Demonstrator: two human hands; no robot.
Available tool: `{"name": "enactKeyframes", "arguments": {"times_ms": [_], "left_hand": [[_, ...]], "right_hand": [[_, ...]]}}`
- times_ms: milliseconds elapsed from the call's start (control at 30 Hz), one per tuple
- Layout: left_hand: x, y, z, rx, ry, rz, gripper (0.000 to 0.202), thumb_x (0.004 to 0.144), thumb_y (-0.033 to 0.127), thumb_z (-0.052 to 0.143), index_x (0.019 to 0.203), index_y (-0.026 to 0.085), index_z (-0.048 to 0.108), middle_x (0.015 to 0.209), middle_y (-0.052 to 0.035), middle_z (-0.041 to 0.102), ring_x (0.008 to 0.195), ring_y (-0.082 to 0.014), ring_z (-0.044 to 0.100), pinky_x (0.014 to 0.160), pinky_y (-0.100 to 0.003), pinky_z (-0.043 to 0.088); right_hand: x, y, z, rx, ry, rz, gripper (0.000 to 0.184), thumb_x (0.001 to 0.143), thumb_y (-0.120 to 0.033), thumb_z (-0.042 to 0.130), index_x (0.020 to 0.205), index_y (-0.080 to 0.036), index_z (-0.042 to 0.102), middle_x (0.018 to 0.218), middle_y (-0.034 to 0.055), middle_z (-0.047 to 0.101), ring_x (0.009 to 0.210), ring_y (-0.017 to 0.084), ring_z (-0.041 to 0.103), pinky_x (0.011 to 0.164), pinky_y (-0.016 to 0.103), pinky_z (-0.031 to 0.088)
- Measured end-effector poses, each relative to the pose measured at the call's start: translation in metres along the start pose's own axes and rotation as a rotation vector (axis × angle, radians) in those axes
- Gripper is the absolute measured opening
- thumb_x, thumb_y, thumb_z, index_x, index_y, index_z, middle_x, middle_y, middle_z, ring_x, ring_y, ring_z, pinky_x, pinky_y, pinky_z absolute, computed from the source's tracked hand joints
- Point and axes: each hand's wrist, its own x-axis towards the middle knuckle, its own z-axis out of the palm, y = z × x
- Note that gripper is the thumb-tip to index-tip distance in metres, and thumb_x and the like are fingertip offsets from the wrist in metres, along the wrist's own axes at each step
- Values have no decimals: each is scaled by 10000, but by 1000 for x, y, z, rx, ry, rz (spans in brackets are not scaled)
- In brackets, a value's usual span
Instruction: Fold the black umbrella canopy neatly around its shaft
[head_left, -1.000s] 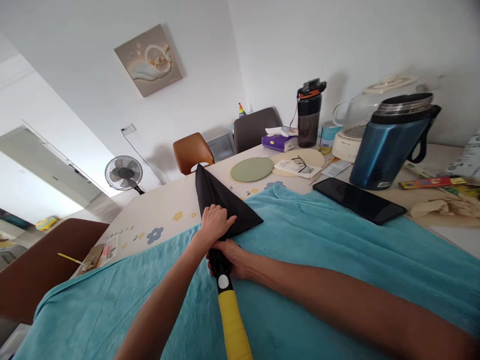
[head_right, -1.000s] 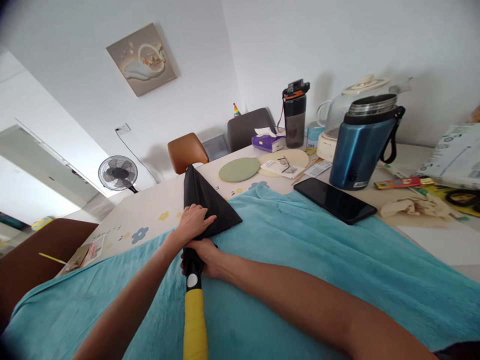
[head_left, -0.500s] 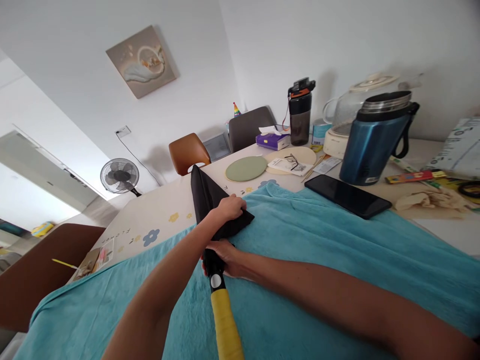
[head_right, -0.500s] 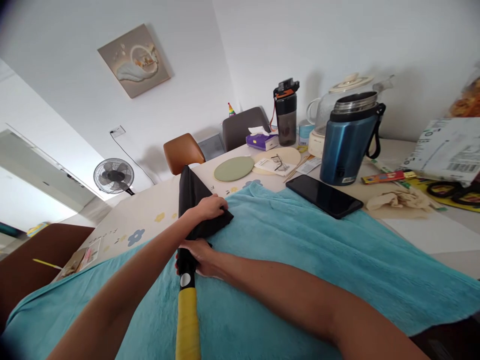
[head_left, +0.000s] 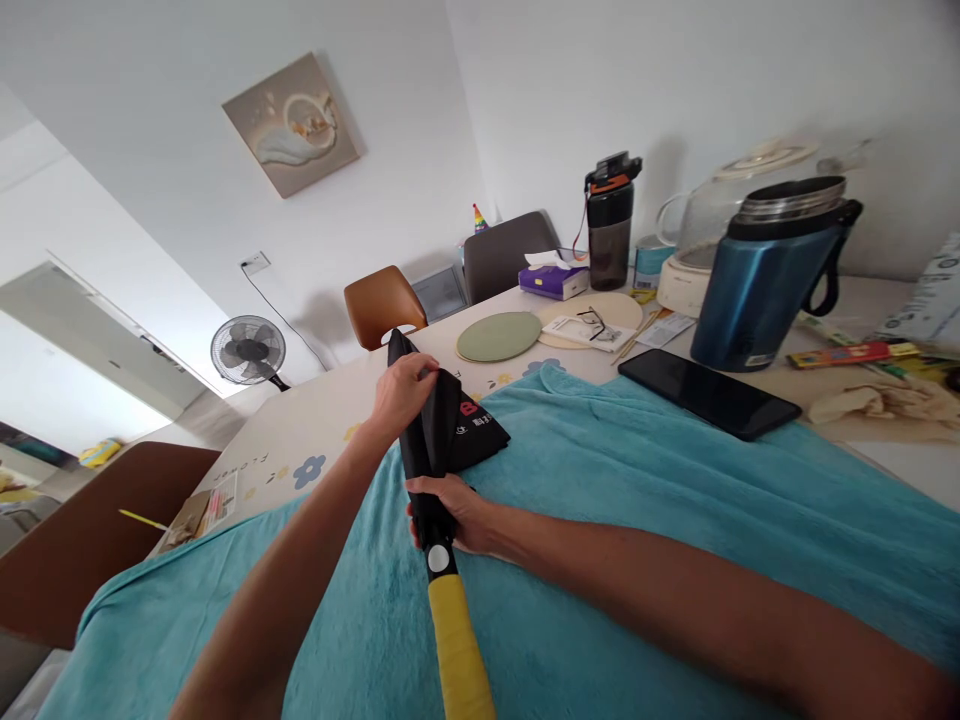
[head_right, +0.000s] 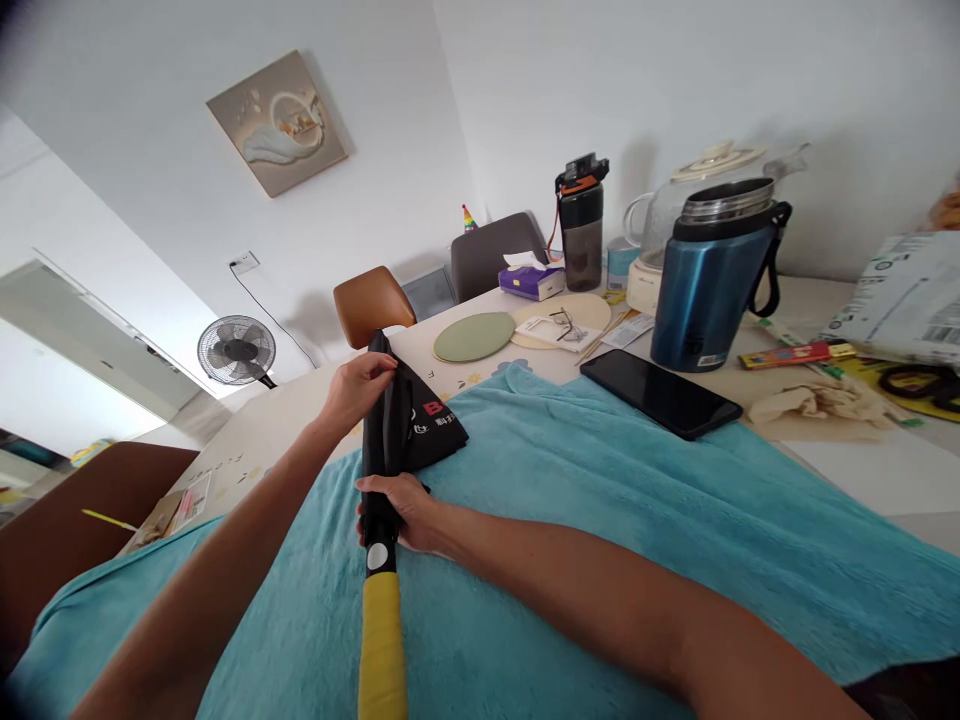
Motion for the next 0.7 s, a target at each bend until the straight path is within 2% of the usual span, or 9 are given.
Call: {"name": "enactKeyframes", "arguments": {"times_ms": [67,133,200,300,367,500,633,700], "left_hand": [[-7,-9,-11,-182,-11,-90,157,721,200,452,811,183,580,802,-8,621,592,-104,534,586,-247,428],[-17,-20,-21,-382,-35,-206,190,725,222,422,864,168,539,735,-5,599,437,-74,467,434,-219,379],[-29,-32,-30,-507,-40,-286,225,710,222,414,909,165,503,678,12,575,378,-67,433,365,-201,331],[-49,-51,-41,-445,-125,-313,279,662,175,420,919,166,529,522,54,507,380,-74,439,403,-198,364],[-62,-64,-46,-345,-183,-349,235,640,161,411,814,160,570,452,57,468,386,-78,441,437,-203,384],[-80,-86,-52,-407,-76,-472,138,619,182,410,619,153,544,537,20,510,477,-97,496,468,-223,430],[-88,-99,-56,-500,-163,-546,115,613,196,449,594,146,551,610,5,515,551,-104,506,507,-246,472],[-89,-100,-59,-536,-115,-540,109,620,203,465,610,145,557,645,0,516,587,-106,503,521,-246,483]], "right_hand": [[0,0,0,-3,3,9,147,738,-255,559,740,-139,469,561,2,557,443,146,550,434,293,478],[1,0,-1,7,-3,9,150,734,-257,562,741,-141,468,566,3,558,448,146,551,436,295,481],[2,1,-2,24,-12,11,159,726,-259,575,744,-148,462,574,2,558,458,146,553,433,297,484],[4,1,-2,31,4,31,161,727,-258,577,748,-149,461,571,1,555,453,141,549,426,294,486],[4,0,-2,30,15,44,167,739,-277,567,750,-142,470,569,3,556,449,137,548,422,289,490],[3,-2,-3,54,-1,64,285,758,-419,543,737,-141,482,557,8,556,434,133,545,397,279,492],[3,-3,-4,68,-17,85,363,749,-498,528,723,-137,495,546,18,557,434,133,547,397,270,494],[4,-3,-4,72,-28,74,366,737,-498,541,714,-135,498,537,16,558,429,135,543,397,275,491]]}}
